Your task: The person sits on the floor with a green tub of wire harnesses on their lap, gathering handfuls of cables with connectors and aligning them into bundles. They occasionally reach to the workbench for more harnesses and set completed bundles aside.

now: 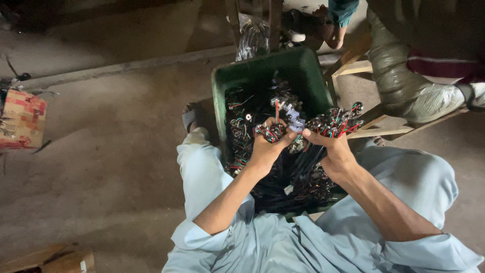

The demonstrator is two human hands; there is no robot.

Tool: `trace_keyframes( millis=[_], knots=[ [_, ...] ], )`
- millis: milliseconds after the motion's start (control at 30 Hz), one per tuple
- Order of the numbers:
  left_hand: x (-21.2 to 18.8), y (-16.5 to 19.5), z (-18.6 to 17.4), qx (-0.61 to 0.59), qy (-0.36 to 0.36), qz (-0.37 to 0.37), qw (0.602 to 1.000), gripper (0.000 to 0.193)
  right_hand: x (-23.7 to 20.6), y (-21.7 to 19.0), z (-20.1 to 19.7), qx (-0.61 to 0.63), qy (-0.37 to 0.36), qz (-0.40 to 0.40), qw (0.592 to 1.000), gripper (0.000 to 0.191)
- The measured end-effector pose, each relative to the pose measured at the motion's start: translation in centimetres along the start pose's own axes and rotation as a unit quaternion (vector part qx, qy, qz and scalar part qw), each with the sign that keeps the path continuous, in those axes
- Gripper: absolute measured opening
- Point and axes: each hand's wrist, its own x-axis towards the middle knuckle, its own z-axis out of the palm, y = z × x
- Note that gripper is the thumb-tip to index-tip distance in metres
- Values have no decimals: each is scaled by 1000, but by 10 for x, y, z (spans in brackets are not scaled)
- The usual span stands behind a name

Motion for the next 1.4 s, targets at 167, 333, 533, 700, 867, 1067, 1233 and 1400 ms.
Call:
trace_keyframes(
  millis=[167,333,533,700,867,1067,1233,1400],
  knots=[
    [-3,-5,8,-59,27,-40,997,24,-5,4,4,-83,-15,-27,996,24],
    [-3,12,5,-18,-91,-33,995,23,-3,5,3,-64,13,-63,996,26],
    [-2,35,0,31,-107,-30,993,38,0,-9,-2,31,35,-37,998,18],
    [-5,39,1,57,-196,-36,978,28,-3,-15,-1,51,25,3,998,17],
    [-10,31,7,138,-180,2,974,19,-1,-9,1,52,10,3,999,11],
    [-5,33,-4,225,-162,148,949,12,4,-1,-1,16,20,-44,999,21],
    [-2,37,-7,215,-98,72,969,13,4,2,-2,4,44,-62,997,27],
    [-3,33,1,124,-20,13,992,25,1,7,0,-68,14,-79,994,28]
  ],
)
